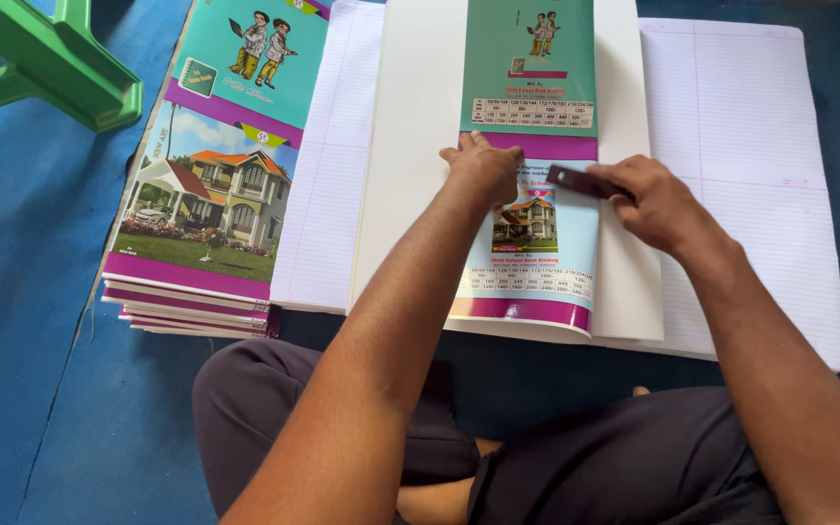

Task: The person sits on the floor and repeatedly folds a printed cover sheet over a stack of white pages, then uses a flat tool to press and smooth the fold along the spine. The person repeats this folding and pressing cycle multiple times on the same book.

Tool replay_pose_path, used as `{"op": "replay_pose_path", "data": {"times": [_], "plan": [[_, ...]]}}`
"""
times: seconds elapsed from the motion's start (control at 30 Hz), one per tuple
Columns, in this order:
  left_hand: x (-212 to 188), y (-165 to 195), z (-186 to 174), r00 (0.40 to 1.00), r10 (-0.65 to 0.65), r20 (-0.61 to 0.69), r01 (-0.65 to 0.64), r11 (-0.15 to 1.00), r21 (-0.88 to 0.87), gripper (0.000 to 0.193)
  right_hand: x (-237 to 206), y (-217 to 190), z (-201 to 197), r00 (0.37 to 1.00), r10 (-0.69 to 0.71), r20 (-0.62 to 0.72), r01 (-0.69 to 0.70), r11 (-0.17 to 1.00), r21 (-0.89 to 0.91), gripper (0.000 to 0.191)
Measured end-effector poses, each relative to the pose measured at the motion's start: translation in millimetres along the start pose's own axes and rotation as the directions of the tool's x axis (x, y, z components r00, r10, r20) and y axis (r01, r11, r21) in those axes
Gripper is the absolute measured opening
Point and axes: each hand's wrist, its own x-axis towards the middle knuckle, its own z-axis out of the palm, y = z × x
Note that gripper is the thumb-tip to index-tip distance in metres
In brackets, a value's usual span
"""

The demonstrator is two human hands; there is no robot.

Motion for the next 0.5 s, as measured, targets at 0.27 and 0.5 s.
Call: {"op": "replay_pose_path", "data": {"times": [0.27,0.5], "plan": [[8.6,-1.5,4.9,1.000,0.001,0.017,-0.001,1.000,0.012,0.088,0.5,0.5,13.8,0.999,-0.036,-0.015,0.030,0.961,-0.274,0.043],[13.1,-3.5,9.9,0.998,0.038,-0.042,-0.037,0.999,0.031,0.082,18.3,19.6,28.4,0.984,-0.106,-0.146,0.046,0.929,-0.367,0.040]]}}
